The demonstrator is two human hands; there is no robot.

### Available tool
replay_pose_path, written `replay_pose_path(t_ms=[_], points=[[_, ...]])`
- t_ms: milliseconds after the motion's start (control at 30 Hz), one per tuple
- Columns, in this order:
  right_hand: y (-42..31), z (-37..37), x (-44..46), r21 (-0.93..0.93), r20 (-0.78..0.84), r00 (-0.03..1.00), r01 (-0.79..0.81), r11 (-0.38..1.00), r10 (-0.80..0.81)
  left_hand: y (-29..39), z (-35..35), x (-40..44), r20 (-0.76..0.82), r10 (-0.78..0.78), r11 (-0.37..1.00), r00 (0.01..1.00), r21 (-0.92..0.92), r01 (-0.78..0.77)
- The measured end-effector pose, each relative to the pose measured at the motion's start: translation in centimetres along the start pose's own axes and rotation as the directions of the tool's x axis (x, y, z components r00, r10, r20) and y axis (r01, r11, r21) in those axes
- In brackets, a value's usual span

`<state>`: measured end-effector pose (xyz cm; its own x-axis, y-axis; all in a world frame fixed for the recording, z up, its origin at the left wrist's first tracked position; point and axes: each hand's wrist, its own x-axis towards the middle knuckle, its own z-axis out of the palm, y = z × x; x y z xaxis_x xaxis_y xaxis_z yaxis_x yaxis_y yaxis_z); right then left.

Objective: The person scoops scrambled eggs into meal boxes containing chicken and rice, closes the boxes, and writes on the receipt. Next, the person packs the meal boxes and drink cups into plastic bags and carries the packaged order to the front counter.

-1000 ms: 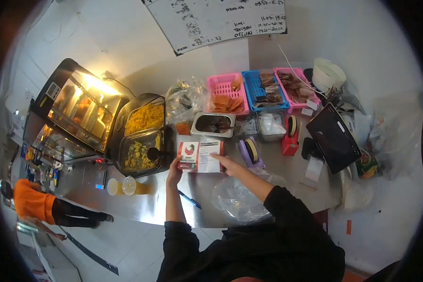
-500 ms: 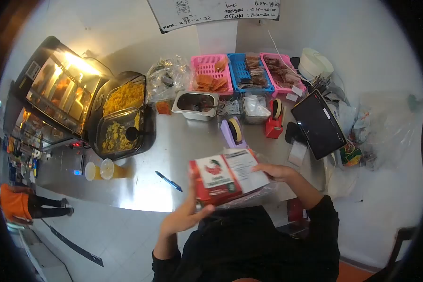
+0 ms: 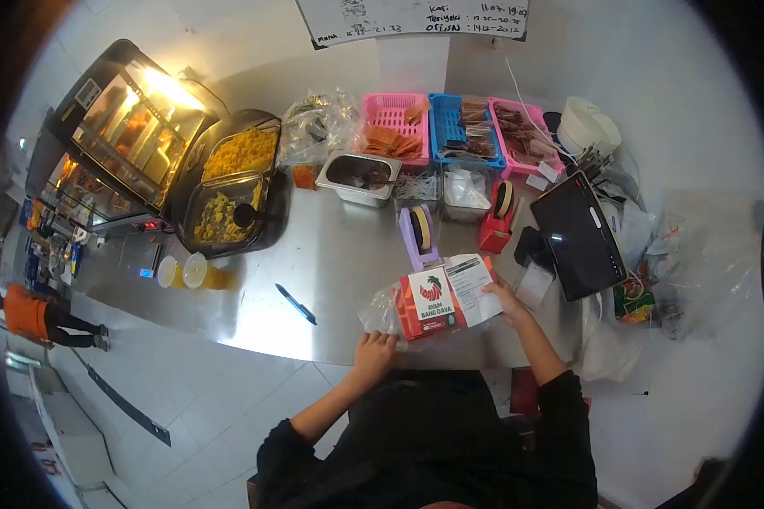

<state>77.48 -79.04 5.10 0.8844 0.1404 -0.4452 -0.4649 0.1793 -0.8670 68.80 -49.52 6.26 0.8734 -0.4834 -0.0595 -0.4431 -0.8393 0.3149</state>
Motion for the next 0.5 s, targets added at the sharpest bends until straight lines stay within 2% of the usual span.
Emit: replay_pose_path(t_ms=[33,67,133,167,233,267,300,333,367,433,467,500], points=[[0.9,-0.1,0.3,0.005,-0.027,0.996,0.082,0.997,-0.081,0.9,-1.9,0.0,0.058,-0.009,0.997,0.998,0.078,0.005],[1.4,-0.1,0.4,0.010,-0.057,0.985,0.163,0.987,-0.162,1.3,-3.6,0.0,0.060,0.124,0.992,0.991,-0.022,-0.122],[0.5,0.8,-0.5,-0.004,-0.036,0.988,0.147,0.989,-0.147,1.6,-6.3,0.3,0.020,0.382,0.904,0.924,-0.217,-0.369],[0.0,0.9,-0.8,-0.010,-0.027,0.989,0.143,0.990,-0.144,1.5,-7.5,1.1,0.020,0.357,0.903,0.934,-0.262,-0.340],[-0.2,0.1,-0.3,-0.109,0.069,0.997,0.042,0.993,-0.035,1.5,-9.8,3.1,0.028,0.314,0.892,0.949,-0.351,-0.285],[-0.6,-0.4,0.0,-0.162,0.108,0.994,-0.004,0.987,0.022,1.9,-10.7,4.5,0.023,0.234,0.908,0.972,-0.362,-0.211],[-2.6,-0.1,-0.9,-0.396,0.111,0.994,0.041,0.917,0.003,2.6,-11.5,6.1,0.015,0.154,0.917,0.988,-0.373,-0.138],[-4.8,0.0,-2.0,-0.605,0.114,0.993,0.080,0.792,-0.014,3.4,-11.9,7.6,0.007,0.074,0.920,0.997,-0.385,-0.066],[-6.6,0.5,-2.8,-0.778,0.119,0.993,0.110,0.618,-0.026,4.1,-11.4,9.0,-0.071,0.159,0.931,0.985,-0.320,-0.173],[-8.5,0.6,-2.8,-0.726,0.048,0.920,0.300,0.619,-0.389,5.4,-8.9,12.0,-0.209,0.327,0.916,0.922,-0.169,-0.364],[-9.2,0.7,-2.6,-0.705,0.005,0.834,0.395,0.589,-0.552,6.2,-7.5,12.6,-0.180,0.326,0.935,0.928,-0.080,-0.344],[-8.9,1.2,-1.7,-0.709,-0.011,0.666,0.521,0.475,-0.746,7.1,-5.9,12.7,-0.151,0.323,0.946,0.934,0.010,-0.325]])
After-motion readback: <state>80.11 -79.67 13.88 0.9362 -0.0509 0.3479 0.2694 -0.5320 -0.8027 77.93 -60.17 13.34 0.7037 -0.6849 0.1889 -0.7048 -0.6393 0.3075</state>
